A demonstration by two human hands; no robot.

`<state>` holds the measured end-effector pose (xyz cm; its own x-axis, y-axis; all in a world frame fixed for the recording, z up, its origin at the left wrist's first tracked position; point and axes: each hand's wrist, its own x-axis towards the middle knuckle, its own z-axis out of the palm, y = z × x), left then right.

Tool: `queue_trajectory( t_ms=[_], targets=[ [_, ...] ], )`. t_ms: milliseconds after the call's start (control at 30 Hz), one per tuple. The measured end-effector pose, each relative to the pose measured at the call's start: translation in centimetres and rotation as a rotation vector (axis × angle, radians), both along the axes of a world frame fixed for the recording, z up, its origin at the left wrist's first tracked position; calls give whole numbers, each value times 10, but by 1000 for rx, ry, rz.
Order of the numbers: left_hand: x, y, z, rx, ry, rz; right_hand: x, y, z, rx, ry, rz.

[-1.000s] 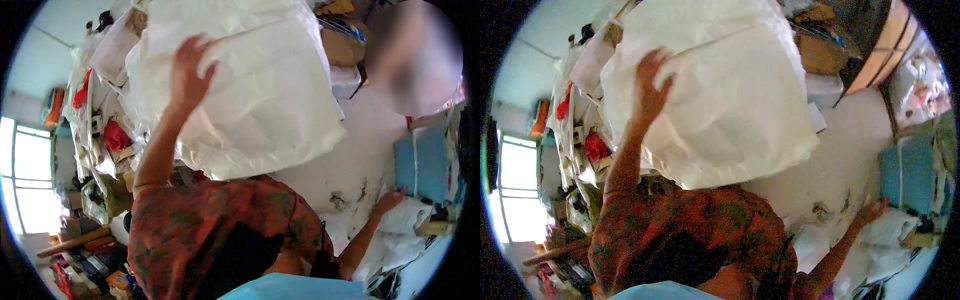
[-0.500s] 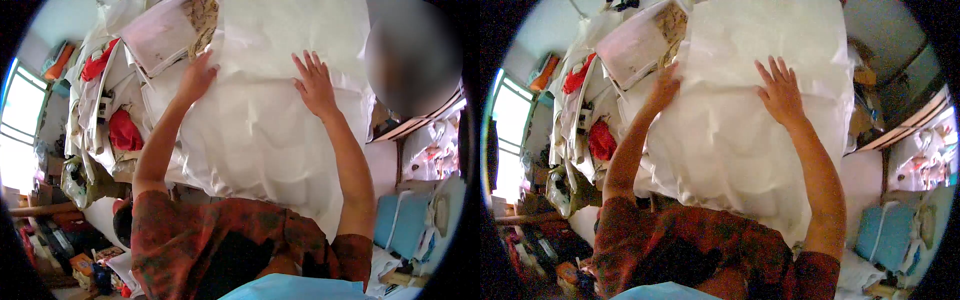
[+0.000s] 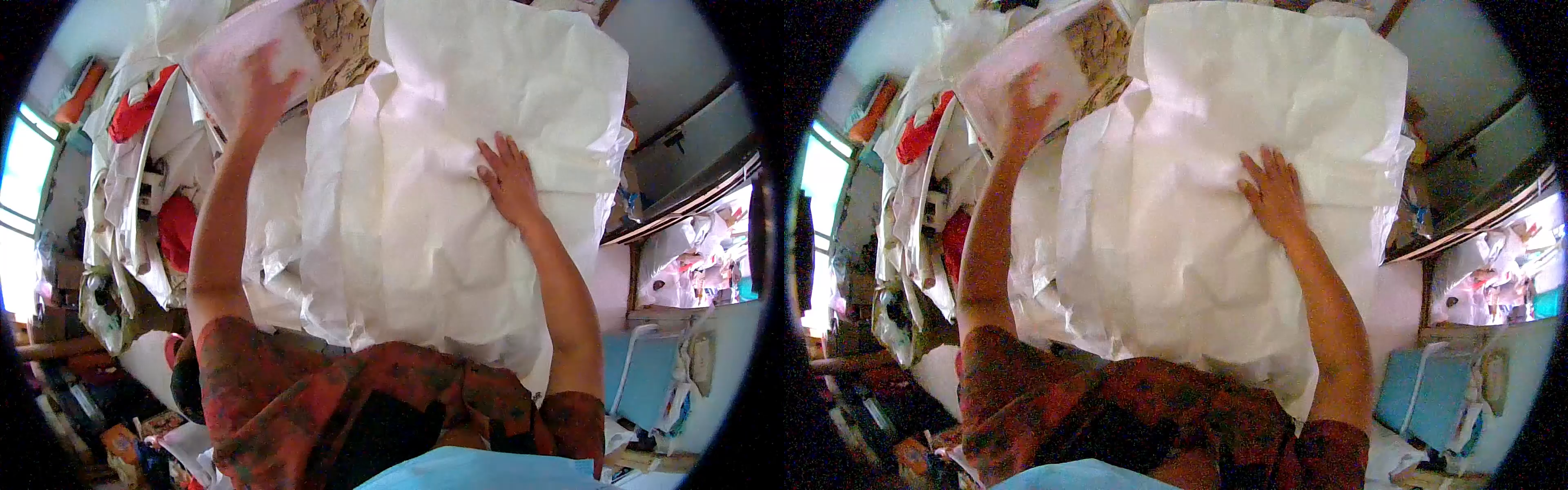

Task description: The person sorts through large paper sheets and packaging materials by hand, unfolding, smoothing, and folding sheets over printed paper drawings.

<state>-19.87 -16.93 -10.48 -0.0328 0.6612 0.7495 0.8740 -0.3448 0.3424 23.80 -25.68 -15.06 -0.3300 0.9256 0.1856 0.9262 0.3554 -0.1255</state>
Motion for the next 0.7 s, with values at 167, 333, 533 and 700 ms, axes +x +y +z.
queue_trajectory(
  t_ms=[167,333,533,700],
  targets=[
    [32,102,-57,-634,132,-71,1,0,-3,15,0,14],
    [27,97,-30,-530,-253,-215,1,1,-10,52,5,2],
    [-49,24,45,-201,-983,-336,-4,-1,-2,9,23,-19],
    [-29,-65,98,-22,-693,-478,1,2,0,11,132,-15]
  ],
)
